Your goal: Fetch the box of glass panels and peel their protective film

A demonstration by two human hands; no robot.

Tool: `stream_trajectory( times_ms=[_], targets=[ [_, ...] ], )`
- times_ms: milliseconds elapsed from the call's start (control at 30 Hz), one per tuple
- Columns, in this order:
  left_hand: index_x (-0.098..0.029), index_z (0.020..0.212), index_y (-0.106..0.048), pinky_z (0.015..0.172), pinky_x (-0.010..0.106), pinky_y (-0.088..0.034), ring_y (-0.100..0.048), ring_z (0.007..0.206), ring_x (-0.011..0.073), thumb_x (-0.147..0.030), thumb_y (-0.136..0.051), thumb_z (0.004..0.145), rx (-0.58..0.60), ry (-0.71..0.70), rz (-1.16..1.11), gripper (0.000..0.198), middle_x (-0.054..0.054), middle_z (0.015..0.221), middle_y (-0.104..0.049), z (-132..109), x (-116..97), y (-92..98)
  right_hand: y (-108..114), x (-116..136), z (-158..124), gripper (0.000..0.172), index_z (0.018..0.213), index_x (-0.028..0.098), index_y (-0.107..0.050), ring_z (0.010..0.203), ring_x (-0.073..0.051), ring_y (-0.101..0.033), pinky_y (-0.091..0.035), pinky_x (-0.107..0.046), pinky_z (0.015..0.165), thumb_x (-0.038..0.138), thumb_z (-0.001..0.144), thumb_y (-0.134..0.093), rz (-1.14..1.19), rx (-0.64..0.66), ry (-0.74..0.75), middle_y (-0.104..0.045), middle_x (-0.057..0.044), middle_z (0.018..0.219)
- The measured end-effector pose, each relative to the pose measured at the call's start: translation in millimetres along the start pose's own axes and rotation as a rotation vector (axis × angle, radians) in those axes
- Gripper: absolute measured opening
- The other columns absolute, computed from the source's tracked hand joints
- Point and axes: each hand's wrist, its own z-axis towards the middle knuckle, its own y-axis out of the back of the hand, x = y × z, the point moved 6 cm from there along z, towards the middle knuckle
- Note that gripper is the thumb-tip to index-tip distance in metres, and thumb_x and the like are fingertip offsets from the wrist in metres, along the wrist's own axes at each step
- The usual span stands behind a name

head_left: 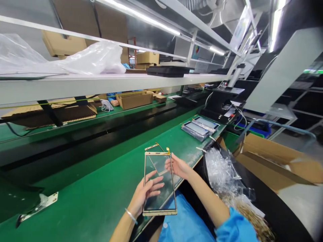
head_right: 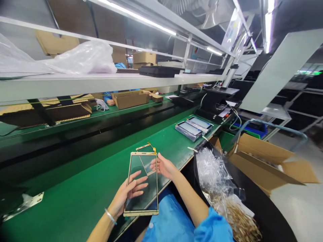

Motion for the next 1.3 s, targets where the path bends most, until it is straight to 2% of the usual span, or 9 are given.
stream_trajectory(
  times_ms=[167, 267, 367, 467, 567, 700, 900, 1133, 1300],
  targets=[
    [-0.014, 0.126, -0.048, 0.081, 0.033, -0.052, -0.065, 0.106, 0.0281, -0.042, -0.066, 0.08, -0.03, 0.006, 0.09, 0.057, 0.02, 0.126, -0.061, -20, -2, -2.5, 0, 37, -5, 0.058, 0.073, 0.009, -0.064, 0.056, -0.012, -0.064, -0.039, -0.017, 0.044, 0.05, 0.097, -0.031, -0.1, 0.12, -0.086, -0.069, -0.012, 0.069],
    [-0.014, 0.125, -0.048, 0.08, 0.034, -0.052, -0.065, 0.105, 0.0296, -0.046, -0.066, 0.079, -0.081, -0.021, 0.125, 0.059, 0.02, 0.126, -0.061, -27, -5, -2.8, -5, 51, -13, 0.047, 0.076, 0.009, -0.065, 0.059, -0.013, -0.066, -0.039, -0.016, 0.042, 0.048, 0.092, -0.046, -0.188, 0.147, -0.055, -0.07, -0.011, 0.071],
    [-0.013, 0.125, -0.047, 0.078, 0.034, -0.053, -0.066, 0.104, 0.0295, -0.047, -0.064, 0.08, -0.122, -0.048, 0.139, 0.059, 0.02, 0.126, -0.061, -35, -10, -7.5, -10, 60, -18, 0.037, 0.073, 0.012, -0.062, 0.057, -0.012, -0.065, -0.039, -0.016, 0.041, 0.047, 0.083, -0.06, -0.278, 0.155, 0.013, -0.07, -0.008, 0.07],
    [-0.015, 0.127, -0.044, 0.077, 0.034, -0.054, -0.066, 0.104, 0.0292, -0.047, -0.061, 0.083, -0.119, -0.065, 0.144, 0.057, 0.019, 0.132, -0.057, -41, -15, -17.2, -11, 64, -16, 0.038, 0.067, 0.014, -0.058, 0.052, -0.01, -0.061, -0.043, -0.017, 0.045, 0.051, 0.078, -0.063, -0.356, 0.153, 0.084, -0.068, -0.004, 0.064],
    [-0.017, 0.129, -0.043, 0.076, 0.033, -0.054, -0.065, 0.105, 0.0291, -0.046, -0.057, 0.086, -0.119, -0.091, 0.156, 0.054, 0.018, 0.135, -0.054, -40, -20, -24.9, -4, 68, -13, 0.044, 0.067, 0.016, -0.056, 0.049, -0.01, -0.059, -0.047, -0.021, 0.05, 0.058, 0.077, -0.058, -0.429, 0.159, 0.129, -0.066, -0.002, 0.061],
    [-0.017, 0.125, -0.047, 0.077, 0.033, -0.053, -0.067, 0.102, 0.0272, -0.046, -0.056, 0.087, -0.104, -0.057, 0.231, 0.049, 0.017, 0.13, -0.059, -35, -22, -32.4, 12, 76, -10, 0.042, 0.069, 0.015, -0.063, 0.061, -0.015, -0.063, -0.05, -0.026, 0.059, 0.056, 0.077, -0.058, -0.573, 0.248, 0.149, -0.068, -0.005, 0.068],
    [-0.017, 0.114, -0.058, 0.07, 0.031, -0.053, -0.07, 0.089, 0.0241, -0.044, -0.06, 0.084, -0.059, 0.085, 0.327, 0.041, 0.015, 0.114, -0.069, -44, -16, -62.6, 8, 97, -21, 0.025, 0.101, 0.017, -0.064, 0.077, -0.015, -0.063, -0.05, -0.028, 0.074, 0.03, 0.081, -0.059, -0.714, 0.429, 0.374, -0.068, -0.003, 0.087],
    [-0.019, 0.114, -0.061, 0.069, 0.029, -0.053, -0.069, 0.086, 0.0218, -0.038, -0.053, 0.088, -0.071, 0.169, 0.48, 0.034, 0.011, 0.11, -0.071, -57, -7, -100.5, -1, 103, -60, 0.011, 0.083, 0.02, -0.062, 0.073, -0.011, -0.057, -0.043, -0.024, 0.068, 0.019, 0.087, -0.053, -1.004, 0.659, 0.627, -0.065, 0.001, 0.081],
    [-0.021, 0.115, -0.064, 0.074, 0.029, -0.053, -0.069, 0.088, 0.0222, -0.039, -0.054, 0.088, -0.062, 0.182, 0.548, 0.035, 0.008, 0.107, -0.071, -57, -4, -107.6, 11, 103, -65, 0.008, 0.079, 0.019, -0.057, 0.065, -0.009, -0.052, -0.039, -0.021, 0.061, 0.016, 0.086, -0.056, -1.012, 0.706, 0.551, -0.059, 0.004, 0.072]
  ],
)
